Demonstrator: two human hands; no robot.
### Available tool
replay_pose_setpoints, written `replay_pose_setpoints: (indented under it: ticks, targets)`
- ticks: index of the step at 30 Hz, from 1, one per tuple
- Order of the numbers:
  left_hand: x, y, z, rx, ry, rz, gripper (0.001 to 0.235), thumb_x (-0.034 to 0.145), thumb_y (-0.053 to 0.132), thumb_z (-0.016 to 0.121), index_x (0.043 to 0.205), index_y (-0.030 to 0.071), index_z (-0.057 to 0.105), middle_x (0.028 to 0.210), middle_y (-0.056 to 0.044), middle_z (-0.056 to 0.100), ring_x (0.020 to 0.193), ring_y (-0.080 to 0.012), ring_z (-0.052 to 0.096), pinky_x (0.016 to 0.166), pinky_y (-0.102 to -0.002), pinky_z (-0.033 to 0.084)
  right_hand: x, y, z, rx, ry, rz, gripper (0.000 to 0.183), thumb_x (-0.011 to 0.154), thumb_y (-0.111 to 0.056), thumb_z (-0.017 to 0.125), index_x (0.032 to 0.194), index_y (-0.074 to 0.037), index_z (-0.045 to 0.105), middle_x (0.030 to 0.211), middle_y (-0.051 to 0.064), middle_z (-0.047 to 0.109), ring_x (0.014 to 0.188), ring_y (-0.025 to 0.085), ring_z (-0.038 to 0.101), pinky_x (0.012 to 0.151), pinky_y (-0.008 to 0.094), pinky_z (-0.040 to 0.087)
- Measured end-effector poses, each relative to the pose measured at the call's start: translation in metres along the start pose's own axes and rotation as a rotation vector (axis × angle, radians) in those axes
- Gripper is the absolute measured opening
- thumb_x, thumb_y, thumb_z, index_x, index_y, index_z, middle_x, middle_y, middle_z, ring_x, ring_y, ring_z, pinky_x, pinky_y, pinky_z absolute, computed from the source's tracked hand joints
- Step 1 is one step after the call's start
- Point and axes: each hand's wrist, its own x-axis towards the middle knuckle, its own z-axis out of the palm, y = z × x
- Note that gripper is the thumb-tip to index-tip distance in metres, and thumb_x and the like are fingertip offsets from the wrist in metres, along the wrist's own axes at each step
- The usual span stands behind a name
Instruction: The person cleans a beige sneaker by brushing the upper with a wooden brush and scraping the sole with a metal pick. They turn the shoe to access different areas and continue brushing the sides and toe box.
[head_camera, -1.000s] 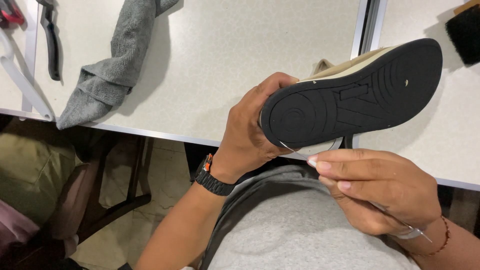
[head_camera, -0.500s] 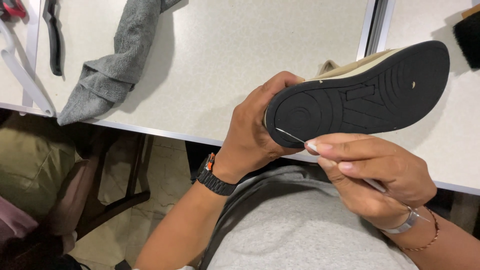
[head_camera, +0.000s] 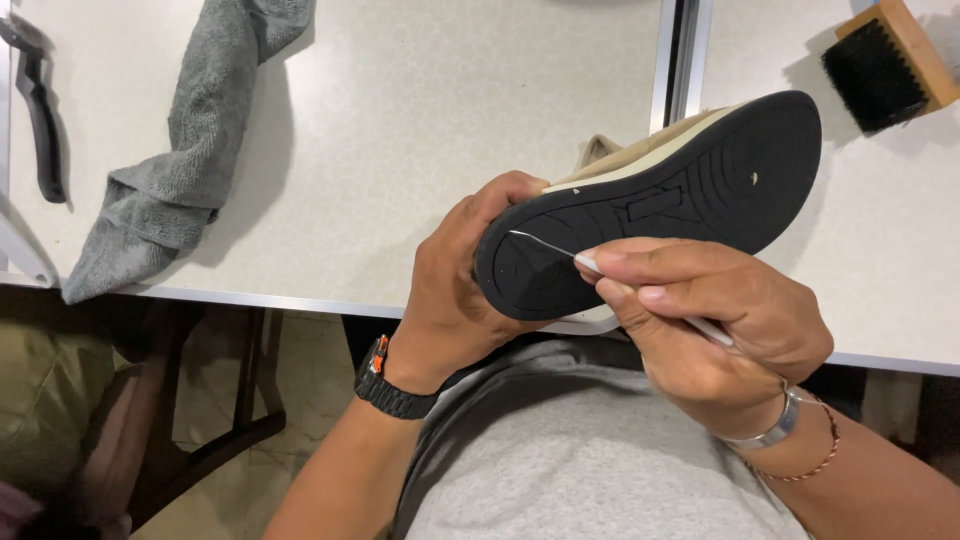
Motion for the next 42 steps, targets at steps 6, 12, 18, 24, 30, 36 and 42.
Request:
replay_pose_setpoints:
  ticks: [6, 12, 18, 24, 30, 36, 42]
  targets:
    - [0.0, 0.0, -0.001, -0.025, 0.001, 0.004, 0.064, 0.08, 0.03, 0.087, 0.131, 0.013, 0.053, 0.129, -0.002, 0.065, 0.111, -0.0201, 0.068, 0.098, -0.033, 0.054, 0.004, 0.008, -0.002, -0.123, 0.075, -0.072, 0.029, 0.079, 0.025, 0.085, 0.09, 0.012, 0.061, 0.093, 0.023, 0.071, 0.083, 0.025, 0.075, 0.076, 0.034, 0.067]
    - [0.003, 0.004, -0.002, -0.108, 0.001, 0.021, 0.056, 0.083, 0.031, 0.082, 0.128, 0.011, 0.054, 0.124, -0.002, 0.064, 0.111, -0.0189, 0.067, 0.099, -0.032, 0.053, 0.031, -0.002, -0.001, 0.082, 0.096, -0.139, 0.032, 0.077, 0.026, 0.082, 0.094, 0.014, 0.058, 0.098, 0.034, 0.067, 0.089, 0.041, 0.077, 0.084, 0.048, 0.073]
    - [0.007, 0.01, -0.001, -0.139, -0.017, -0.005, 0.051, 0.081, 0.026, 0.084, 0.122, 0.01, 0.057, 0.121, -0.003, 0.065, 0.11, -0.0194, 0.068, 0.096, -0.031, 0.055, 0.022, -0.001, -0.012, 0.052, 0.167, 0.048, 0.029, 0.083, 0.027, 0.078, 0.089, 0.011, 0.054, 0.097, 0.033, 0.067, 0.089, 0.042, 0.076, 0.081, 0.046, 0.073]
    - [0.007, 0.007, 0.002, -0.191, -0.014, -0.022, 0.058, 0.078, 0.025, 0.085, 0.126, 0.011, 0.056, 0.127, -0.005, 0.064, 0.116, -0.0212, 0.068, 0.099, -0.032, 0.058, 0.012, 0.01, -0.026, 0.034, 0.266, 0.139, 0.025, 0.086, 0.025, 0.076, 0.087, 0.013, 0.054, 0.098, 0.035, 0.067, 0.088, 0.04, 0.075, 0.08, 0.045, 0.071]
    - [0.005, 0.003, 0.006, -0.24, -0.006, 0.016, 0.058, 0.077, 0.02, 0.087, 0.124, 0.01, 0.054, 0.124, -0.008, 0.063, 0.117, -0.0234, 0.066, 0.103, -0.035, 0.057, 0.009, 0.035, -0.054, 0.014, 0.371, 0.249, 0.025, 0.093, 0.028, 0.076, 0.087, 0.016, 0.055, 0.105, 0.037, 0.067, 0.088, 0.04, 0.074, 0.085, 0.046, 0.07]
    - [0.006, 0.005, 0.005, -0.224, 0.004, -0.04, 0.063, 0.075, 0.019, 0.089, 0.126, 0.007, 0.054, 0.125, -0.008, 0.061, 0.116, -0.0227, 0.065, 0.102, -0.033, 0.056, 0.014, 0.049, -0.09, 0.012, 0.673, 0.289, 0.03, 0.097, 0.02, 0.074, 0.094, 0.002, 0.05, 0.099, 0.029, 0.07, 0.088, 0.042, 0.079, 0.082, 0.05, 0.074]
    - [0.026, 0.013, -0.02, -0.214, -0.112, -0.147, 0.062, 0.07, 0.02, 0.088, 0.122, 0.009, 0.056, 0.124, -0.008, 0.064, 0.117, -0.021, 0.064, 0.105, -0.033, 0.054, -0.004, 0.048, -0.112, 0.443, 0.559, 0.604, 0.022, 0.097, 0.008, 0.066, 0.104, -0.009, 0.053, 0.1, 0.017, 0.068, 0.09, 0.029, 0.075, 0.084, 0.035, 0.067]
